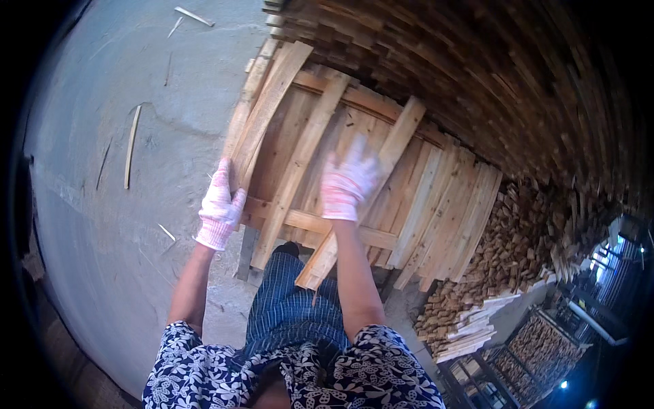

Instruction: The person repeatedly picks up bundles of wooden planks from a workbench and places them onto a vertical rack. The person wears pink gloves and handles the planks by hand throughout the clip.

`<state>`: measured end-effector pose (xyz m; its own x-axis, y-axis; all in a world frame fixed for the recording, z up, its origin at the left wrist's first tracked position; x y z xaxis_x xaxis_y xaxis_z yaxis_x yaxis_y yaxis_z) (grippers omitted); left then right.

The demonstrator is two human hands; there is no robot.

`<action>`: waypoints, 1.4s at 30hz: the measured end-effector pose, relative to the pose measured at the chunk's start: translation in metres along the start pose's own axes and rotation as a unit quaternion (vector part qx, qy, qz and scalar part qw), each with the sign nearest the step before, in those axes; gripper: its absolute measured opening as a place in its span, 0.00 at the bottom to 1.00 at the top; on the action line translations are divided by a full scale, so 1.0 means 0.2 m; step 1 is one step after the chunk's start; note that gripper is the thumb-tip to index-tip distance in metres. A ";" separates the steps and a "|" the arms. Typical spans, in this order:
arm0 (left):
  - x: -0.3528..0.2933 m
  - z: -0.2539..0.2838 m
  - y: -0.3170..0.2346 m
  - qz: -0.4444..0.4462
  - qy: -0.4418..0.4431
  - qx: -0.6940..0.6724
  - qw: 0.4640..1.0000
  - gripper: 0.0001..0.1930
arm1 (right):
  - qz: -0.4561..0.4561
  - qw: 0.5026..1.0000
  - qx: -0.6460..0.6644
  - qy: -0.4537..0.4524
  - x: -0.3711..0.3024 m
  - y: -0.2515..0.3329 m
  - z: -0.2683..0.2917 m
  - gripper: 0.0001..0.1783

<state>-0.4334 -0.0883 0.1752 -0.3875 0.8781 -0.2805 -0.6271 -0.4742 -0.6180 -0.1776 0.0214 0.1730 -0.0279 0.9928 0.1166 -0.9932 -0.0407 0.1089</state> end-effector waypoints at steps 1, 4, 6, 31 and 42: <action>-0.01 -0.08 -0.04 -0.017 0.001 0.007 1.000 0.37 | -0.073 0.996 -0.044 0.035 -0.07 -0.17 -0.04 0.51; -0.02 -0.31 -0.07 -0.074 -0.073 0.249 0.963 0.34 | -0.205 0.965 0.082 0.141 -0.16 -0.32 0.00 0.53; 0.01 -0.49 -0.02 -0.080 -0.094 0.375 0.919 0.35 | -0.213 0.952 0.161 0.150 -0.21 -0.37 -0.04 0.56; -0.01 -0.49 -0.20 0.008 -0.019 0.365 0.931 0.33 | -0.129 0.982 -0.014 0.138 -0.78 -1.65 0.00 0.37; 0.07 -0.41 -0.12 0.016 -0.184 0.312 0.932 0.24 | 0.011 0.912 0.410 -0.003 -0.79 -0.35 0.43 0.33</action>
<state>-0.3690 -0.0593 0.1266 -0.5473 0.8354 0.0507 -0.8370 -0.5462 -0.0344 -0.0947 -0.1416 0.2324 -0.0426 0.9902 0.1329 -0.5744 -0.1331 0.8076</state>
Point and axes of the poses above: each hand's wrist, its own x-axis towards the middle knuckle, its own z-axis out of the back of the hand, y = z × x, the point moved 1 cm from there along x, towards the middle knuckle, and after that the axes turned 12 degrees about z, right-handed, at the moved point
